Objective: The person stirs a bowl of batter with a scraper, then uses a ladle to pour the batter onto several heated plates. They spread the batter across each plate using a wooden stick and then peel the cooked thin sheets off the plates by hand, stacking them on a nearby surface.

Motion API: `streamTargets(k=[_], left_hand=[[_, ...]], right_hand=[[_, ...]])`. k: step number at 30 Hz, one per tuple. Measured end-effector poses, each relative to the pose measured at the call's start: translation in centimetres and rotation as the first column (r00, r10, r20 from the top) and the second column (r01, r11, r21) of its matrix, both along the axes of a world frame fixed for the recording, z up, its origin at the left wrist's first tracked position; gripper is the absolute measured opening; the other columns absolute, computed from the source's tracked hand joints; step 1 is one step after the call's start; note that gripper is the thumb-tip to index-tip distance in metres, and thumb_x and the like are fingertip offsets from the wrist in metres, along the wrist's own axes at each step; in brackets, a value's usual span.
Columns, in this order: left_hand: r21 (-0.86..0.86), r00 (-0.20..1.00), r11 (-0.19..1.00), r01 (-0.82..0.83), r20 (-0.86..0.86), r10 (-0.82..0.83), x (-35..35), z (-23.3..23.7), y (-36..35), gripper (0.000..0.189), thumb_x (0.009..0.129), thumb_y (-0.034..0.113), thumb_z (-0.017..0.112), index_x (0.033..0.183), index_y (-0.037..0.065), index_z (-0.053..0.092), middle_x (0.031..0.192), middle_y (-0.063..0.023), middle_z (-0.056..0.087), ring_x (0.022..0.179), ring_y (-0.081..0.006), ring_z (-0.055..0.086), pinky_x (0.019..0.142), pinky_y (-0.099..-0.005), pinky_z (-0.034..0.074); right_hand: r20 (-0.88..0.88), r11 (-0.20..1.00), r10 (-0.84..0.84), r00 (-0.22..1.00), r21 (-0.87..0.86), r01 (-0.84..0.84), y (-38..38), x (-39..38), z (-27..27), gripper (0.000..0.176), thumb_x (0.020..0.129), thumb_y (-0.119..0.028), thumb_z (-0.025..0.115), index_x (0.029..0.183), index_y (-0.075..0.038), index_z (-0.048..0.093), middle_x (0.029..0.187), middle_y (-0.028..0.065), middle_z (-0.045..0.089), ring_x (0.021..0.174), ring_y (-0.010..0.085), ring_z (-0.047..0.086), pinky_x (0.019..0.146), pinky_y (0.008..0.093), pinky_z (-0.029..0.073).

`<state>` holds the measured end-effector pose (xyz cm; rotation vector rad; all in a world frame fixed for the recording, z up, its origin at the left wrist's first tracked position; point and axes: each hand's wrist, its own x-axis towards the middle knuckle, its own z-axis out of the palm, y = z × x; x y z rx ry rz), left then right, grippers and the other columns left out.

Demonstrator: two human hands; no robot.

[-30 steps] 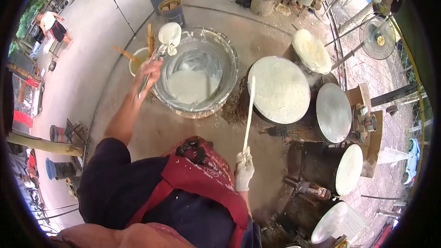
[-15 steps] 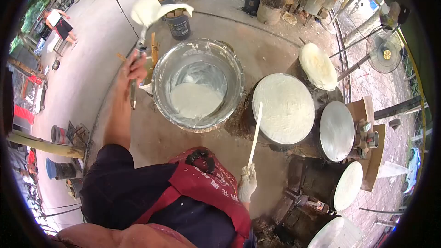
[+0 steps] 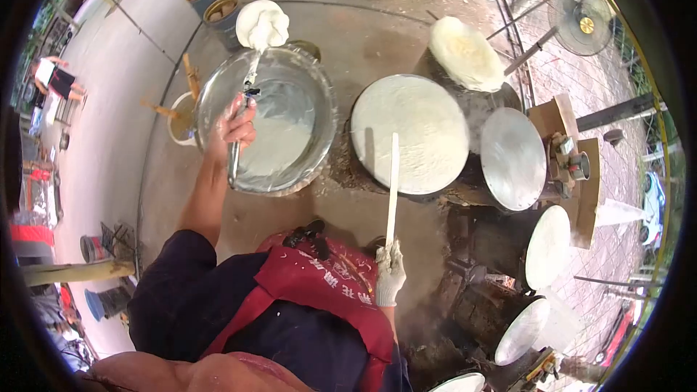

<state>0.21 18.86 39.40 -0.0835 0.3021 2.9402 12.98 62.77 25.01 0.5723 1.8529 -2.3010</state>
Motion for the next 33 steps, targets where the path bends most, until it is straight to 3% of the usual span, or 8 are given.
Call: streamTargets(k=[6, 10, 18, 24, 26, 28, 30, 33], left_hand=[[-0.356, 0.959, 0.933, 0.057, 0.279, 0.048, -11.7, 1.8, 12.0, 0.028, 0.097, 0.031, 0.048, 0.089, 0.005, 0.052, 0.051, 0.0059, 0.034, 0.035, -0.0055, 0.032, 0.038, -0.0215, 0.029], [-0.939, 0.997, 0.343, -0.026, 0.001, 0.076, -14.0, 1.9, 26.5, 0.029, 0.098, 0.030, 0.045, 0.090, 0.003, 0.051, 0.055, 0.0069, 0.035, 0.036, -0.0025, 0.027, 0.037, -0.0222, 0.023], [-0.138, 0.824, 0.812, 0.567, 0.097, -0.558, -26.0, 1.9, 50.3, 0.029, 0.100, 0.023, 0.042, 0.101, -0.005, 0.049, 0.062, 0.0065, 0.039, 0.037, -0.0008, 0.030, 0.040, -0.0182, 0.026], [-0.749, 0.803, 0.458, 0.479, 0.163, -0.573, -31.0, -3.3, 65.2, 0.032, 0.098, 0.031, 0.046, 0.094, -0.001, 0.049, 0.058, 0.0062, 0.035, 0.042, -0.0041, 0.031, 0.046, -0.0217, 0.029], [-0.815, 0.832, 0.415, 0.405, 0.140, -0.537, -31.8, -6.1, 68.9, 0.030, 0.097, 0.030, 0.048, 0.088, 0.002, 0.051, 0.058, 0.0047, 0.039, 0.043, -0.0051, 0.034, 0.045, -0.0225, 0.029], [-0.886, 0.853, 0.333, 0.323, 0.120, -0.508, -33.0, -9.5, 71.7, 0.028, 0.095, 0.030, 0.051, 0.083, 0.004, 0.053, 0.057, 0.0033, 0.044, 0.044, -0.0063, 0.038, 0.045, -0.0238, 0.031], [-0.977, 0.880, 0.077, 0.200, 0.144, -0.453, -34.3, -15.4, 72.9, 0.027, 0.091, 0.028, 0.055, 0.078, 0.004, 0.054, 0.057, -0.0022, 0.051, 0.046, -0.0137, 0.046, 0.048, -0.0291, 0.037], [-0.974, 0.938, -0.215, -0.071, 0.009, -0.348, -35.7, -17.4, 72.6, 0.026, 0.085, 0.027, 0.060, 0.075, 0.003, 0.056, 0.058, -0.0102, 0.058, 0.052, -0.0270, 0.056, 0.055, -0.0377, 0.044]], right_hand=[[-0.042, 0.997, -0.071, 0.997, -0.018, 0.070, 8.5, -3.7, -0.6, 0.044, 0.090, 0.007, 0.052, 0.132, 0.009, 0.041, 0.122, 0.0104, 0.053, 0.097, 0.0155, 0.056, 0.085, 0.0267, 0.049], [-0.116, 0.983, -0.088, 0.989, 0.153, 0.105, 18.1, -7.5, 0.8, 0.043, 0.089, 0.008, 0.052, 0.131, 0.008, 0.043, 0.122, 0.0095, 0.053, 0.097, 0.0159, 0.056, 0.086, 0.0272, 0.049], [-0.181, 0.963, -0.266, 0.947, -0.089, 0.254, 41.2, -12.8, -0.5, 0.043, 0.094, -0.004, 0.050, 0.135, 0.005, 0.041, 0.123, 0.0098, 0.054, 0.096, 0.0145, 0.057, 0.085, 0.0249, 0.048], [0.028, 0.561, -0.519, 0.854, -0.742, 0.366, 48.1, -20.4, -3.0, 0.042, 0.101, -0.020, 0.033, 0.139, -0.001, 0.037, 0.128, 0.0143, 0.051, 0.109, 0.0260, 0.053, 0.097, 0.0370, 0.044], [-0.086, 0.712, -0.529, 0.844, -0.586, 0.386, 47.5, -24.3, -2.3, 0.041, 0.101, -0.019, 0.032, 0.138, -0.001, 0.038, 0.125, 0.0109, 0.053, 0.104, 0.0247, 0.055, 0.093, 0.0352, 0.046], [-0.338, 0.905, -0.297, 0.893, 0.199, 0.376, 46.0, -27.7, -2.5, 0.043, 0.100, -0.028, 0.036, 0.135, -0.004, 0.042, 0.112, 0.0162, 0.060, 0.090, 0.0300, 0.062, 0.080, 0.0374, 0.051], [0.145, 0.546, -0.124, 0.982, 0.836, -0.055, 45.1, -30.5, 1.7, 0.043, 0.096, -0.038, 0.041, 0.127, -0.009, 0.048, 0.096, 0.0233, 0.062, 0.078, 0.0372, 0.064, 0.068, 0.0429, 0.053], [0.243, 0.313, -0.199, 0.949, 0.934, -0.173, 43.4, -31.6, -2.0, 0.038, 0.092, -0.037, 0.048, 0.120, -0.011, 0.054, 0.085, 0.0221, 0.064, 0.077, 0.0372, 0.064, 0.066, 0.0450, 0.052]])
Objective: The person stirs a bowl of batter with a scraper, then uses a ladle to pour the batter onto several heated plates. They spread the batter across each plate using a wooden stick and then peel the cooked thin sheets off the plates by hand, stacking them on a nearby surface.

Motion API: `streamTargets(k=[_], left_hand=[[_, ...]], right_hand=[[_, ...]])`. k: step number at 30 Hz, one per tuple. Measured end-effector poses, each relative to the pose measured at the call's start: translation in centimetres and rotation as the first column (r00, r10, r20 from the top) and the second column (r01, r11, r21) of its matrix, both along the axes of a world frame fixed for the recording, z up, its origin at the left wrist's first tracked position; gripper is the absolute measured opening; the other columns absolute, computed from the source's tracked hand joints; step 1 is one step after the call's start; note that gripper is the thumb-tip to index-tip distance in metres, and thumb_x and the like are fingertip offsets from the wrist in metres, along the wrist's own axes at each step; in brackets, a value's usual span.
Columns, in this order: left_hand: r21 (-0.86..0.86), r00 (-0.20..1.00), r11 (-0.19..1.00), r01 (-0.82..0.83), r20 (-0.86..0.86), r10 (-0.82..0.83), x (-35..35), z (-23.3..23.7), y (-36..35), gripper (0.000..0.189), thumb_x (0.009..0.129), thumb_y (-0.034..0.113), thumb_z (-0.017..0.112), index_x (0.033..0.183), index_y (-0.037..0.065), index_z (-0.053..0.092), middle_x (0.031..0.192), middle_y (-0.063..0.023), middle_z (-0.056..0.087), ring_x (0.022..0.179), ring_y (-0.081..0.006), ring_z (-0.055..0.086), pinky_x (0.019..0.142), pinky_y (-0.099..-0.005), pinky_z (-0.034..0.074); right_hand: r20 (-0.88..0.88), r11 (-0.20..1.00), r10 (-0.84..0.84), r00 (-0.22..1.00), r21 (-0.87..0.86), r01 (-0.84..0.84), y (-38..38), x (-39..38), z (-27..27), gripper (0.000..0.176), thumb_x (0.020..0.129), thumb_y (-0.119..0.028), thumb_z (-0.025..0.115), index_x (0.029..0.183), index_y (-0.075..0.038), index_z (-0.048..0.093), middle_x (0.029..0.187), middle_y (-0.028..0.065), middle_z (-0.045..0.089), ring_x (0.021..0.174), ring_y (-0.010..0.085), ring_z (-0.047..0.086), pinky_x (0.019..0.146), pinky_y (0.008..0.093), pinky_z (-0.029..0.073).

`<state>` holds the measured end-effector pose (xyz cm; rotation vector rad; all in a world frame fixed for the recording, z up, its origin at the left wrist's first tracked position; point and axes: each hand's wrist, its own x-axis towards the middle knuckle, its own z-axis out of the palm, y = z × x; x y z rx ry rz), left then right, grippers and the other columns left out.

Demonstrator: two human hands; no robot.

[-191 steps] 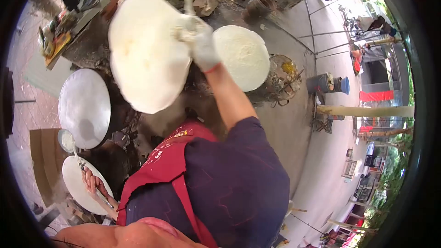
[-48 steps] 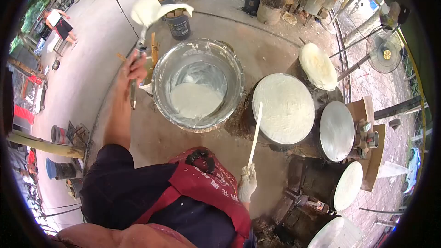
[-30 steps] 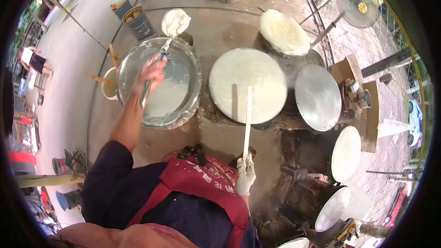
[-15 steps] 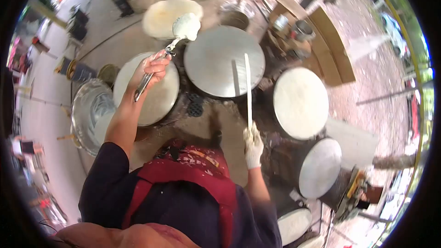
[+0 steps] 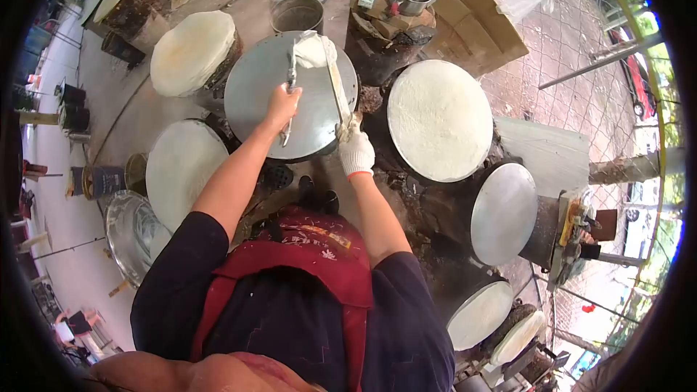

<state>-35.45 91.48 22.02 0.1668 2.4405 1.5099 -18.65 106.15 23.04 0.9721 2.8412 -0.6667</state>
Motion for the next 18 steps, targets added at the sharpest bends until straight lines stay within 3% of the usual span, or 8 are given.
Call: streamTargets(k=[1, 2, 4, 8, 10, 13, 15, 18], left_hand=[[-0.082, 0.993, 0.996, -0.043, -0.109, 0.034, -0.2, -0.3, -1.0, 0.025, 0.083, 0.026, 0.061, 0.075, 0.003, 0.057, 0.058, -0.0129, 0.059, 0.055, -0.0318, 0.059, 0.058, -0.0406, 0.046], [-0.153, 0.998, 0.987, -0.041, -0.062, 0.032, -0.7, 1.0, -2.2, 0.024, 0.082, 0.024, 0.061, 0.083, 0.000, 0.058, 0.068, -0.0177, 0.061, 0.067, -0.0399, 0.060, 0.064, -0.0445, 0.047], [-0.280, 0.941, 0.952, -0.123, -0.338, 0.022, -2.1, 0.6, -5.2, 0.024, 0.083, 0.022, 0.060, 0.090, 0.000, 0.057, 0.077, -0.0194, 0.062, 0.074, -0.0389, 0.061, 0.065, -0.0438, 0.047], [-0.069, 0.802, 0.954, -0.291, -0.562, 0.203, -4.0, 4.6, -10.5, 0.020, 0.088, 0.018, 0.055, 0.091, -0.002, 0.051, 0.080, -0.0216, 0.060, 0.077, -0.0404, 0.059, 0.065, -0.0463, 0.045], [0.036, 0.842, 0.967, -0.251, -0.485, 0.236, -4.4, 6.9, -13.4, 0.021, 0.093, 0.019, 0.052, 0.087, -0.001, 0.049, 0.070, -0.0172, 0.056, 0.063, -0.0348, 0.056, 0.058, -0.0431, 0.043], [0.165, 0.971, 0.976, -0.141, -0.170, 0.169, -2.8, 11.0, -16.7, 0.020, 0.095, 0.019, 0.051, 0.083, 0.003, 0.048, 0.054, -0.0047, 0.048, 0.041, -0.0145, 0.046, 0.040, -0.0299, 0.037], [0.265, 0.978, 0.954, -0.141, -0.112, 0.176, -1.0, 10.9, -18.0, 0.020, 0.095, 0.019, 0.051, 0.082, 0.005, 0.048, 0.050, 0.0020, 0.042, 0.036, -0.0059, 0.038, 0.034, -0.0240, 0.029], [0.260, 0.992, 0.957, -0.126, 0.036, 0.121, 2.3, 10.5, -19.5, 0.019, 0.096, 0.019, 0.050, 0.084, 0.005, 0.050, 0.048, 0.0029, 0.040, 0.036, -0.0062, 0.036, 0.034, -0.0244, 0.026]], right_hand=[[0.023, 1.000, -0.025, 0.999, 0.003, 0.025, -0.3, -0.2, -0.4, 0.036, 0.090, -0.031, 0.052, 0.119, -0.010, 0.057, 0.082, 0.0183, 0.065, 0.075, 0.0338, 0.065, 0.064, 0.0432, 0.052], [-0.186, 0.967, -0.085, 0.979, -0.253, 0.036, -0.4, -0.1, -2.3, 0.035, 0.090, -0.031, 0.054, 0.117, -0.010, 0.058, 0.080, 0.0143, 0.065, 0.072, 0.0294, 0.064, 0.062, 0.0395, 0.051], [-0.494, 0.727, -0.329, 0.805, -0.677, -0.119, 0.0, -0.1, -6.8, 0.033, 0.090, -0.032, 0.058, 0.114, -0.010, 0.060, 0.077, 0.0062, 0.065, 0.067, 0.0206, 0.063, 0.057, 0.0320, 0.050], [-0.186, 0.399, -0.506, 0.842, -0.916, 0.037, -4.3, -4.2, -1.5, 0.034, 0.088, -0.030, 0.064, 0.115, -0.008, 0.062, 0.078, -0.0020, 0.062, 0.061, 0.0081, 0.054, 0.054, 0.0208, 0.043], [-0.297, 0.472, -0.448, 0.843, -0.880, -0.059, -3.3, -5.5, -6.9, 0.034, 0.090, -0.029, 0.062, 0.117, -0.009, 0.063, 0.080, -0.0025, 0.063, 0.063, 0.0066, 0.054, 0.057, 0.0211, 0.045], [-0.168, 0.943, -0.128, 0.977, -0.327, 0.067, -2.2, -4.5, 3.3, 0.040, 0.091, -0.041, 0.054, 0.120, -0.013, 0.058, 0.083, 0.0184, 0.067, 0.076, 0.0309, 0.066, 0.064, 0.0389, 0.051], [-0.342, 0.463, -0.554, 0.759, -0.884, -0.061, -1.3, -4.0, -0.5, 0.031, 0.092, -0.027, 0.057, 0.119, -0.011, 0.059, 0.079, 0.0067, 0.066, 0.068, 0.0184, 0.065, 0.059, 0.0313, 0.051], [-0.069, 0.442, -0.353, 0.933, -0.891, 0.101, -3.1, -5.7, 0.3, 0.034, 0.090, -0.021, 0.062, 0.120, -0.005, 0.058, 0.075, -0.0012, 0.060, 0.069, 0.0055, 0.056, 0.060, 0.0239, 0.048]])
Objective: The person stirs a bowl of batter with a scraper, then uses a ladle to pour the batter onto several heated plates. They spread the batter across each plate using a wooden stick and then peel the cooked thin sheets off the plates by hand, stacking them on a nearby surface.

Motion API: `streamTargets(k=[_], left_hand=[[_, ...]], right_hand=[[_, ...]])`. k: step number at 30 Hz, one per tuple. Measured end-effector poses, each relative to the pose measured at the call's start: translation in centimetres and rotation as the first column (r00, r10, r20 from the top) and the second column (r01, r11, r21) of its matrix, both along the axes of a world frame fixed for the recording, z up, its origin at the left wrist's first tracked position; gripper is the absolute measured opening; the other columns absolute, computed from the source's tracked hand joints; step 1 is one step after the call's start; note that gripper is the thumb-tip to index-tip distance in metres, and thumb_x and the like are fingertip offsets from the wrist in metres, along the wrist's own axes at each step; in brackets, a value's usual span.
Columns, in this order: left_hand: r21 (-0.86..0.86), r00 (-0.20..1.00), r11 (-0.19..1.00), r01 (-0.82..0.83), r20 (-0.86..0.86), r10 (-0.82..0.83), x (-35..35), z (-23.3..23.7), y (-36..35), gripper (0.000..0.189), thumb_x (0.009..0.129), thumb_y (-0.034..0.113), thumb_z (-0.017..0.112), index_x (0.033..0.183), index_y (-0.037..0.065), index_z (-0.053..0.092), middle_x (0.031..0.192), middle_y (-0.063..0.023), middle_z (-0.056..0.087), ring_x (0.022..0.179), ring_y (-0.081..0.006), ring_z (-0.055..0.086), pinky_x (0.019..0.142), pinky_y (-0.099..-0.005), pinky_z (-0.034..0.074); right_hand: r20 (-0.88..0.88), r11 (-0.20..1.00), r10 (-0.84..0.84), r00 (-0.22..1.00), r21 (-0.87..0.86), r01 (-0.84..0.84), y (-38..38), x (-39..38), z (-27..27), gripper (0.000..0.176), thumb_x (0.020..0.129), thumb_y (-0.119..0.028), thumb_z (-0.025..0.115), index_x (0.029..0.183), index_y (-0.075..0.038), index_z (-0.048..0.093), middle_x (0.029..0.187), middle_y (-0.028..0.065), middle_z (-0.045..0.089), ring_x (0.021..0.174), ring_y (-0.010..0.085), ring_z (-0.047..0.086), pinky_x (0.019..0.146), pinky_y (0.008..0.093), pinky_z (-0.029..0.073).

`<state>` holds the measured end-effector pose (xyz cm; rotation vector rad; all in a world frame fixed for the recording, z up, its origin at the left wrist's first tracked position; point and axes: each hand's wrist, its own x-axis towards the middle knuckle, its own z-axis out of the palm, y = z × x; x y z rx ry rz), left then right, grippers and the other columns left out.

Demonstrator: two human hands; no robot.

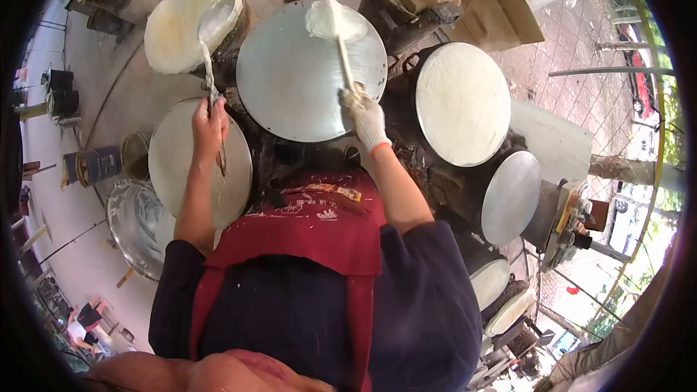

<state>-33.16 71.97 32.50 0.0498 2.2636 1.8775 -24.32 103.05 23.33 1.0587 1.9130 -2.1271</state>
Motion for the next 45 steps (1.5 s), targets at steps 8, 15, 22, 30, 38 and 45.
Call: streamTargets(k=[8, 15, 22, 30, 38, 45], left_hand=[[0.160, 0.987, 0.974, -0.160, 0.050, 0.154, 6.7, 0.2, -1.5, 0.023, 0.100, 0.020, 0.041, 0.097, -0.001, 0.050, 0.055, 0.0010, 0.036, 0.037, -0.0069, 0.033, 0.033, -0.0224, 0.027], [0.030, 0.951, 0.961, -0.275, 0.156, 0.267, 10.1, 0.7, -0.8, 0.022, 0.099, 0.019, 0.041, 0.094, -0.001, 0.050, 0.054, 0.0013, 0.036, 0.037, -0.0057, 0.030, 0.032, -0.0218, 0.025], [-0.075, 0.871, 0.891, -0.449, 0.185, 0.455, 13.5, 1.7, 0.5, 0.024, 0.099, 0.023, 0.042, 0.093, 0.001, 0.049, 0.054, 0.0014, 0.035, 0.036, -0.0070, 0.032, 0.033, -0.0223, 0.027], [-0.184, 0.799, 0.832, -0.523, 0.233, 0.554, 15.6, 1.6, 2.3, 0.024, 0.100, 0.022, 0.041, 0.091, 0.001, 0.048, 0.052, 0.0009, 0.037, 0.036, -0.0070, 0.035, 0.034, -0.0230, 0.027], [-0.227, 0.751, 0.800, -0.555, 0.276, 0.599, 16.2, 1.3, 3.8, 0.021, 0.099, 0.017, 0.042, 0.090, -0.001, 0.049, 0.052, 0.0007, 0.040, 0.035, -0.0065, 0.036, 0.034, -0.0231, 0.028], [-0.264, 0.765, 0.800, -0.539, 0.243, 0.596, 16.6, 0.4, 4.1, 0.017, 0.097, 0.014, 0.044, 0.085, 0.002, 0.049, 0.052, 0.0006, 0.042, 0.035, -0.0062, 0.038, 0.033, -0.0239, 0.030]], right_hand=[[-0.301, 0.967, 0.140, 0.943, 0.246, -0.065, 7.3, -1.1, -3.8, 0.035, 0.093, -0.026, 0.057, 0.116, 0.000, 0.059, 0.084, 0.0066, 0.066, 0.072, 0.0104, 0.060, 0.064, 0.0232, 0.050], [-0.304, 0.888, 0.451, 0.839, 0.252, -0.386, 3.0, -4.0, -2.4, 0.046, 0.087, -0.044, 0.062, 0.109, -0.003, 0.063, 0.074, 0.0034, 0.064, 0.061, 0.0118, 0.058, 0.058, 0.0297, 0.047], [-0.026, 0.831, 0.540, 0.841, 0.176, -0.528, 9.5, -8.1, -3.2, 0.030, 0.091, -0.027, 0.061, 0.106, -0.002, 0.063, 0.078, -0.0010, 0.058, 0.063, 0.0040, 0.050, 0.056, 0.0187, 0.044], [-0.112, 0.874, 0.423, 0.899, -0.213, -0.437, 12.3, -11.6, -3.4, 0.037, 0.095, -0.028, 0.053, 0.118, 0.002, 0.054, 0.089, 0.0040, 0.061, 0.072, 0.0084, 0.055, 0.065, 0.0231, 0.048], [-0.248, 0.609, 0.768, 0.590, 0.000, -0.793, 9.4, -10.4, -5.0, 0.030, 0.094, -0.007, 0.051, 0.122, 0.004, 0.049, 0.103, 0.0090, 0.059, 0.093, 0.0126, 0.056, 0.076, 0.0235, 0.049], [-0.150, 0.517, 0.553, 0.819, -0.710, -0.479, 12.1, -16.2, -6.0, 0.027, 0.091, 0.001, 0.049, 0.117, 0.007, 0.049, 0.104, 0.0102, 0.056, 0.082, 0.0145, 0.056, 0.067, 0.0192, 0.051]])
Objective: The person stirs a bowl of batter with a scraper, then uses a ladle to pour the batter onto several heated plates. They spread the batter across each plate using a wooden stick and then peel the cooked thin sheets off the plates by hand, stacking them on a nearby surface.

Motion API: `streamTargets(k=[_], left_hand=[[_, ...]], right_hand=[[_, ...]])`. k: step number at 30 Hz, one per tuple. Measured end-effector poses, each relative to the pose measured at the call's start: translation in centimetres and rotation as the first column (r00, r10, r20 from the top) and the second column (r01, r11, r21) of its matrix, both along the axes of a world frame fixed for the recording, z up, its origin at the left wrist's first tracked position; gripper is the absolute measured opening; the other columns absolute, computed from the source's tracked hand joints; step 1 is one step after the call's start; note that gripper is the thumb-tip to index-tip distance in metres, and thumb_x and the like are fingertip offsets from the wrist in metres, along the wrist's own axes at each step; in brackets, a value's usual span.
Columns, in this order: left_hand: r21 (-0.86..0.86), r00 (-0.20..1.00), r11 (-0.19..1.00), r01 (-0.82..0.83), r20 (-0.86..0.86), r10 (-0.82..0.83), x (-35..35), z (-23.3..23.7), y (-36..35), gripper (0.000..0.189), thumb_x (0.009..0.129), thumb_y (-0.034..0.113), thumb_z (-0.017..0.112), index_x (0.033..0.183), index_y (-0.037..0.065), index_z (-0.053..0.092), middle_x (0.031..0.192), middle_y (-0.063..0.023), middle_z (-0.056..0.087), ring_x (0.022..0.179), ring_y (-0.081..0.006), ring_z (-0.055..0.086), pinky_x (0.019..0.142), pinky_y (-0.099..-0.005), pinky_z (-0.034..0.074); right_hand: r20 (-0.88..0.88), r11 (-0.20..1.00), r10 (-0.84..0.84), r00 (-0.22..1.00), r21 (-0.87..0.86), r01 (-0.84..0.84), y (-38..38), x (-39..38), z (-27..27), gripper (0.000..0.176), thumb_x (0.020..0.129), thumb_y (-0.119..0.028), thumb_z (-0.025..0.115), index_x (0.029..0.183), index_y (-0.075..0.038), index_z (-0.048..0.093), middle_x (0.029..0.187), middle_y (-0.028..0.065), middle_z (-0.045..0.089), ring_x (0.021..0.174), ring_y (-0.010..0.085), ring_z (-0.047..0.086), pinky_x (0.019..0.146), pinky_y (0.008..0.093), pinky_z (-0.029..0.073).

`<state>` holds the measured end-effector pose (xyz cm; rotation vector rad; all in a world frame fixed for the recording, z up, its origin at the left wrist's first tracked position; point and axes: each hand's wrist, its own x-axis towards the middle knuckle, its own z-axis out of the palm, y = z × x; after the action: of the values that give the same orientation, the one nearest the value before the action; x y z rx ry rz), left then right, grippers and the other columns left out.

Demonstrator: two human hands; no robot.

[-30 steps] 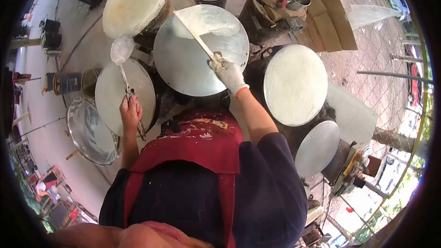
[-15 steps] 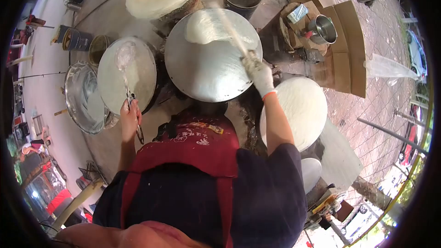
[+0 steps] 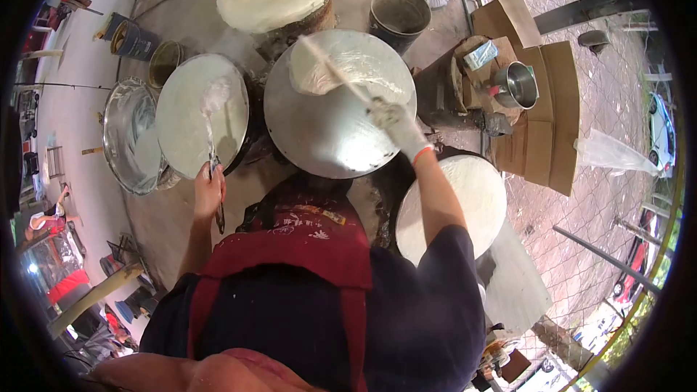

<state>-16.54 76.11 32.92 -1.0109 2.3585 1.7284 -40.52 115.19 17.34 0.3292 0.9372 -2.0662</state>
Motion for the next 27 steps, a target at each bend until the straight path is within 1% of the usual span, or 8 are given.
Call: streamTargets(k=[5, 8, 9, 12, 17, 19, 24, 27], left_hand=[[-0.159, 0.999, 0.986, 0.050, -0.006, -0.052, 0.4, -1.2, 0.1, 0.018, 0.096, 0.015, 0.046, 0.082, 0.003, 0.049, 0.053, 0.0007, 0.043, 0.039, -0.0056, 0.040, 0.036, -0.0241, 0.031], [-0.111, 0.997, 0.993, 0.045, 0.073, -0.037, -0.3, -0.8, 0.1, 0.019, 0.095, 0.015, 0.047, 0.082, 0.002, 0.049, 0.055, -0.0028, 0.046, 0.045, -0.0106, 0.045, 0.041, -0.0283, 0.036], [-0.055, 0.992, 0.998, 0.020, 0.126, -0.013, -1.1, -0.4, 0.1, 0.019, 0.095, 0.015, 0.048, 0.082, 0.001, 0.049, 0.056, -0.0047, 0.047, 0.047, -0.0133, 0.047, 0.043, -0.0305, 0.038], [-0.445, 0.986, 0.880, 0.166, 0.046, -0.163, -2.1, -6.5, -2.1, 0.019, 0.093, 0.016, 0.050, 0.083, 0.000, 0.050, 0.061, -0.0150, 0.053, 0.055, -0.0307, 0.055, 0.053, -0.0399, 0.043], [-0.615, 0.942, 0.717, 0.328, 0.162, -0.292, -7.1, -6.3, -1.5, 0.021, 0.091, 0.020, 0.053, 0.090, 0.000, 0.051, 0.074, -0.0235, 0.059, 0.074, -0.0457, 0.058, 0.063, -0.0499, 0.047], [-0.662, 0.912, 0.635, 0.399, 0.212, -0.352, -8.1, -6.6, -1.7, 0.020, 0.090, 0.020, 0.052, 0.092, 0.000, 0.049, 0.075, -0.0247, 0.060, 0.076, -0.0457, 0.059, 0.064, -0.0515, 0.047], [-0.679, 0.808, 0.450, 0.579, 0.407, -0.426, -6.7, -4.9, -1.1, 0.018, 0.091, 0.019, 0.046, 0.090, 0.001, 0.049, 0.077, -0.0229, 0.061, 0.074, -0.0433, 0.060, 0.064, -0.0527, 0.048], [-0.646, 0.724, 0.366, 0.670, 0.459, -0.515, -2.4, -3.5, -1.4, 0.016, 0.092, 0.017, 0.043, 0.087, 0.002, 0.048, 0.074, -0.0219, 0.061, 0.071, -0.0418, 0.061, 0.061, -0.0514, 0.049]], right_hand=[[-0.493, 0.841, 0.483, 0.724, 0.491, -0.226, -0.4, 3.1, 3.9, 0.045, 0.087, 0.000, 0.060, 0.129, 0.008, 0.046, 0.118, 0.0140, 0.055, 0.098, 0.0167, 0.057, 0.082, 0.0247, 0.050], [-0.216, 0.996, 0.025, 0.976, 0.094, -0.005, 0.3, -0.1, 5.5, 0.043, 0.085, -0.001, 0.062, 0.125, 0.010, 0.048, 0.118, 0.0124, 0.057, 0.101, 0.0193, 0.058, 0.085, 0.0277, 0.051], [0.195, 0.985, -0.133, 0.972, -0.086, 0.152, 1.3, -2.5, 0.5, 0.038, 0.089, -0.004, 0.058, 0.122, 0.012, 0.048, 0.118, 0.0159, 0.056, 0.105, 0.0226, 0.058, 0.084, 0.0306, 0.052], [-0.345, 0.922, 0.344, 0.873, 0.300, -0.245, -0.7, -1.6, 0.2, 0.035, 0.093, -0.008, 0.051, 0.120, 0.013, 0.046, 0.113, 0.0208, 0.056, 0.102, 0.0253, 0.060, 0.083, 0.0290, 0.052], [-0.206, 0.897, 0.425, 0.881, 0.226, -0.380, 1.0, 1.5, 3.1, 0.029, 0.095, -0.006, 0.047, 0.119, 0.009, 0.050, 0.104, 0.0176, 0.059, 0.081, 0.0220, 0.060, 0.073, 0.0260, 0.051], [0.083, 0.999, 0.029, 0.996, 0.015, -0.031, 1.5, 0.2, 3.8, 0.026, 0.093, -0.004, 0.050, 0.115, 0.008, 0.053, 0.099, 0.0157, 0.060, 0.080, 0.0204, 0.060, 0.073, 0.0259, 0.051], [-0.373, 0.919, 0.325, 0.869, 0.342, -0.197, -1.8, 0.5, 3.6, 0.025, 0.087, 0.003, 0.055, 0.112, 0.008, 0.056, 0.098, 0.0107, 0.061, 0.083, 0.0160, 0.060, 0.077, 0.0245, 0.051], [-0.231, 0.918, 0.370, 0.900, 0.240, -0.316, -1.1, 2.8, 3.3, 0.023, 0.086, 0.001, 0.059, 0.108, 0.007, 0.057, 0.097, 0.0087, 0.060, 0.082, 0.0142, 0.059, 0.074, 0.0236, 0.050]])
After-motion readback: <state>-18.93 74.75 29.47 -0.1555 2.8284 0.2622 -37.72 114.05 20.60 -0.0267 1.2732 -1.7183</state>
